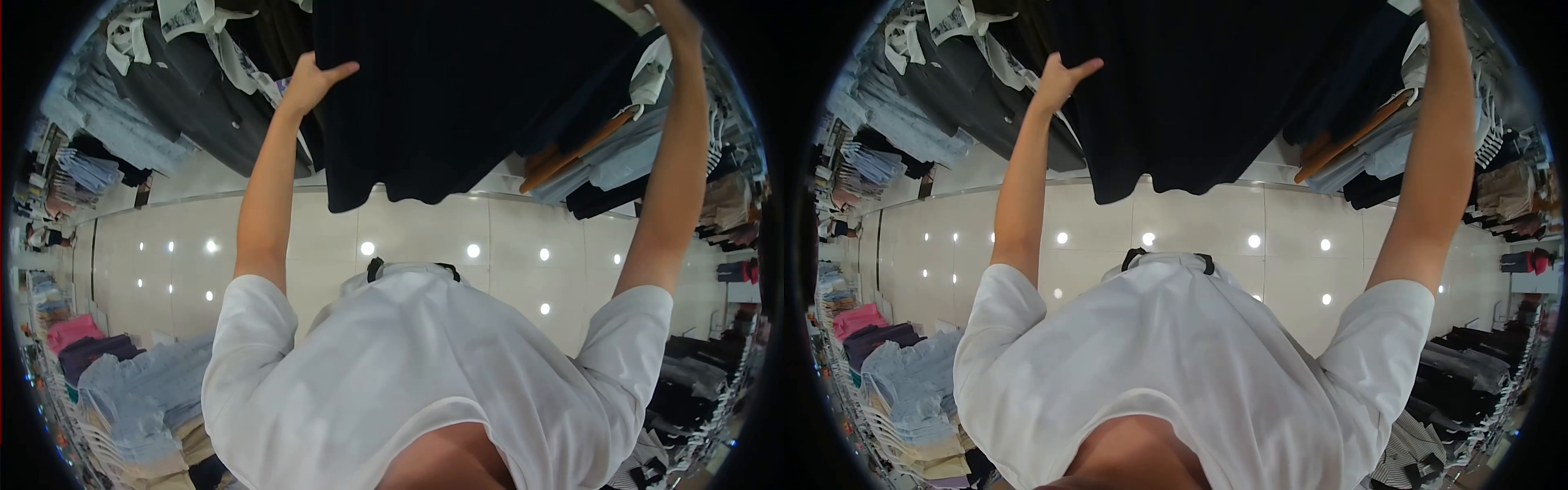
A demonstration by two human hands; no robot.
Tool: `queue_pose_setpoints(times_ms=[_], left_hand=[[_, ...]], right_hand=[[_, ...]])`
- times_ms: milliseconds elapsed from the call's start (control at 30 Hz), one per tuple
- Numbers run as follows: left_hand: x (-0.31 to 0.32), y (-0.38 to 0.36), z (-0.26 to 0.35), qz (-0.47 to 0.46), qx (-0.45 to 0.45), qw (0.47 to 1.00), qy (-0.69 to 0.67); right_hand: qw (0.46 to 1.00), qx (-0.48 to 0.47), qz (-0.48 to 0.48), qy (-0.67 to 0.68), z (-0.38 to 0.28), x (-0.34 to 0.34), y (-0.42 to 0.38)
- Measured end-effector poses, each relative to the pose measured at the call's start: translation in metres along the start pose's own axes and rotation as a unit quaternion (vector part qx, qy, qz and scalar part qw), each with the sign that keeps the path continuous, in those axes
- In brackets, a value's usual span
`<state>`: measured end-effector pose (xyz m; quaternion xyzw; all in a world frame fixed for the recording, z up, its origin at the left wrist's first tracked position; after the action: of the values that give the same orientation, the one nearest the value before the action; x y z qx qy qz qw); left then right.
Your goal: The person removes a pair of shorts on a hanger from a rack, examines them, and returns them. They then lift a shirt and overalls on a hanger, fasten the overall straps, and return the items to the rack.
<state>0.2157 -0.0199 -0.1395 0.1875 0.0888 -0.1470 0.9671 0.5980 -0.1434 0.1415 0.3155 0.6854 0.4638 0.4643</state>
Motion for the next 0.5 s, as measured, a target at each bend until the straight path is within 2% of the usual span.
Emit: queue_pose_setpoints(times_ms=[67, 100, 167, 200, 233, 333, 433, 500], left_hand=[[0.003, -0.018, -0.027, 0.050, -0.039, 0.993, -0.102], [-0.003, -0.019, -0.032, 0.055, -0.059, 0.992, -0.094], [-0.013, -0.023, -0.035, 0.060, -0.099, 0.990, -0.078], [-0.016, -0.025, -0.036, 0.065, -0.089, 0.992, -0.063], [-0.018, -0.025, -0.033, 0.069, -0.078, 0.993, -0.049], [-0.020, -0.029, -0.026, 0.068, -0.053, 0.996, -0.032], [-0.010, -0.048, -0.062, 0.051, -0.029, 0.998, 0.034], [-0.005, -0.060, -0.093, 0.074, -0.007, 0.994, 0.082]], right_hand=[[0.994, -0.100, 0.030, -0.016, -0.003, -0.005, 0.002], [0.988, -0.148, 0.045, -0.025, -0.003, -0.008, 0.004], [0.994, -0.105, -0.005, -0.017, 0.015, -0.011, 0.021], [0.996, -0.083, -0.032, -0.014, 0.024, -0.011, 0.023], [0.997, -0.072, -0.013, -0.002, -0.020, -0.016, 0.003], [0.998, -0.064, -0.021, -0.014, 0.023, -0.013, 0.024], [0.999, -0.014, -0.024, 0.025, -0.029, -0.023, 0.004], [1.000, -0.026, -0.006, -0.008, -0.025, -0.031, 0.007]])
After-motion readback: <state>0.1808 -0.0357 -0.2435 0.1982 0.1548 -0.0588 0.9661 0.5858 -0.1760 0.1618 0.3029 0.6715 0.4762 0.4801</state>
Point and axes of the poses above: each hand's wrist, its own y-axis towards the middle knuckle, its own x-axis out of the palm, z = x × y, the point moved 1 cm from there along y, towards the middle knuckle, and after that the axes turned 3 degrees about -x, right-handed, at the moved point
